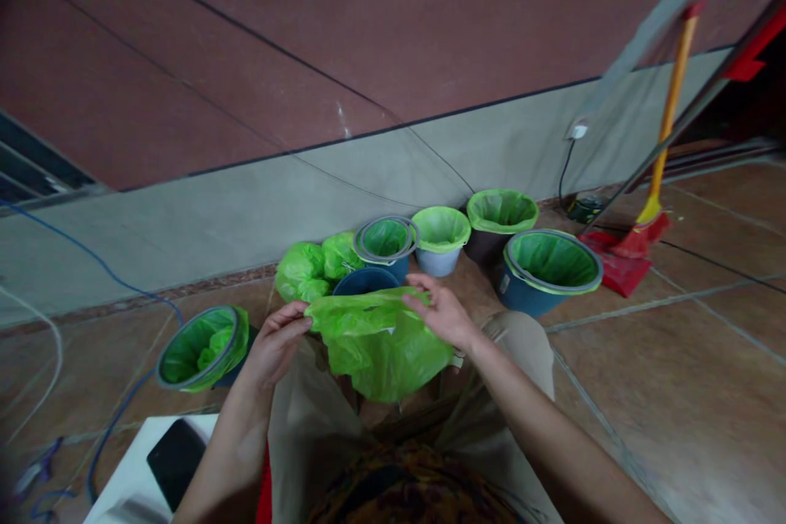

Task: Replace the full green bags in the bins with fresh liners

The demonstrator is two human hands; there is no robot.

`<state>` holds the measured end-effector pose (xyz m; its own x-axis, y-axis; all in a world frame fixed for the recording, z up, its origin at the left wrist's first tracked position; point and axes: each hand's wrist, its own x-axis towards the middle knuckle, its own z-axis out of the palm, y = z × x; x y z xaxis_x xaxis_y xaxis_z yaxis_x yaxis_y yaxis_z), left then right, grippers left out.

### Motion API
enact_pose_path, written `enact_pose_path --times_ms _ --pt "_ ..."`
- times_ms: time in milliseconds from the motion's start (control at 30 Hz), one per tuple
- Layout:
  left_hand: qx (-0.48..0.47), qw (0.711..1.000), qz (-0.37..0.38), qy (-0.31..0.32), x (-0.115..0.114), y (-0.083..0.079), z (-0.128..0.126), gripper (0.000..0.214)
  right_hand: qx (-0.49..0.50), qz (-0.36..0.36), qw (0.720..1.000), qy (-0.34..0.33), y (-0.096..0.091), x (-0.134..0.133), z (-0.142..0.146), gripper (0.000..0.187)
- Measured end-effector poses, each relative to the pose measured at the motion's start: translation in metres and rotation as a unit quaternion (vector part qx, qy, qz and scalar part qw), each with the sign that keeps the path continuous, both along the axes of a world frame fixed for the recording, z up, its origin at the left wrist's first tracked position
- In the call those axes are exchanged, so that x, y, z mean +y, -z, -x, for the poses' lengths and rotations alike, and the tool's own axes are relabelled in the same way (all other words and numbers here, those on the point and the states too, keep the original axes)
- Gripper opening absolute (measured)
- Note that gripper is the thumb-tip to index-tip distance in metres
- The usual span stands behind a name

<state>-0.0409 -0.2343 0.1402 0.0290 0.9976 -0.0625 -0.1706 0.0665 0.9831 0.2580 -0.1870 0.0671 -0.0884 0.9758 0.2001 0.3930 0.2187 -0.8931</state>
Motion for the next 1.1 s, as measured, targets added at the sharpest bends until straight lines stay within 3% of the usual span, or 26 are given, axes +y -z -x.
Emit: enact_pose_path --times_ms 33,100,267,400,533,700,767,833,933,1033,1100 --pt "0.010 1.000 -0.006 0.013 0.001 -0.001 -0.003 0.012 -0.016 0.001 0.998 -0.059 0.003 -0.004 0.013 0.052" --pt "0.030 0.999 -0.011 0.036 0.001 -0.004 -0.007 0.012 -0.057 0.011 0.993 -0.100 0.010 -0.008 0.034 0.052" --pt "0.090 0.995 -0.012 0.034 0.001 -0.011 -0.005 0.016 -0.173 0.073 0.978 -0.088 0.023 0.000 0.044 0.025" --pt "0.207 0.976 -0.052 -0.038 0.007 -0.005 0.005 0.012 -0.283 -0.011 0.959 -0.016 0.020 0.006 0.023 0.021" --pt "0.349 0.920 -0.107 -0.145 0.015 0.006 0.009 0.011 -0.357 -0.084 0.928 0.066 0.012 0.012 -0.004 0.025" --pt "0.517 0.795 -0.184 -0.260 0.019 0.009 0.016 0.015 -0.345 -0.067 0.927 0.131 0.001 0.018 -0.039 0.037" --pt "0.561 0.760 -0.160 -0.286 0.021 0.010 0.023 0.015 -0.309 -0.042 0.937 0.155 -0.005 0.020 -0.053 0.042" --pt "0.591 0.746 -0.099 -0.291 0.025 0.014 0.033 0.010 -0.248 0.001 0.955 0.162 -0.013 0.021 -0.068 0.038" --pt "0.582 0.762 -0.018 -0.282 0.035 0.025 0.047 0.002 -0.111 0.112 0.980 0.120 -0.030 0.019 -0.081 0.024" --pt "0.476 0.833 0.052 -0.278 0.054 0.039 0.055 0.007 0.039 0.204 0.975 0.077 -0.059 0.018 -0.082 0.025" --pt "0.393 0.878 0.075 -0.263 0.070 0.040 0.055 0.005 0.104 0.207 0.971 0.062 -0.087 0.021 -0.079 0.030"
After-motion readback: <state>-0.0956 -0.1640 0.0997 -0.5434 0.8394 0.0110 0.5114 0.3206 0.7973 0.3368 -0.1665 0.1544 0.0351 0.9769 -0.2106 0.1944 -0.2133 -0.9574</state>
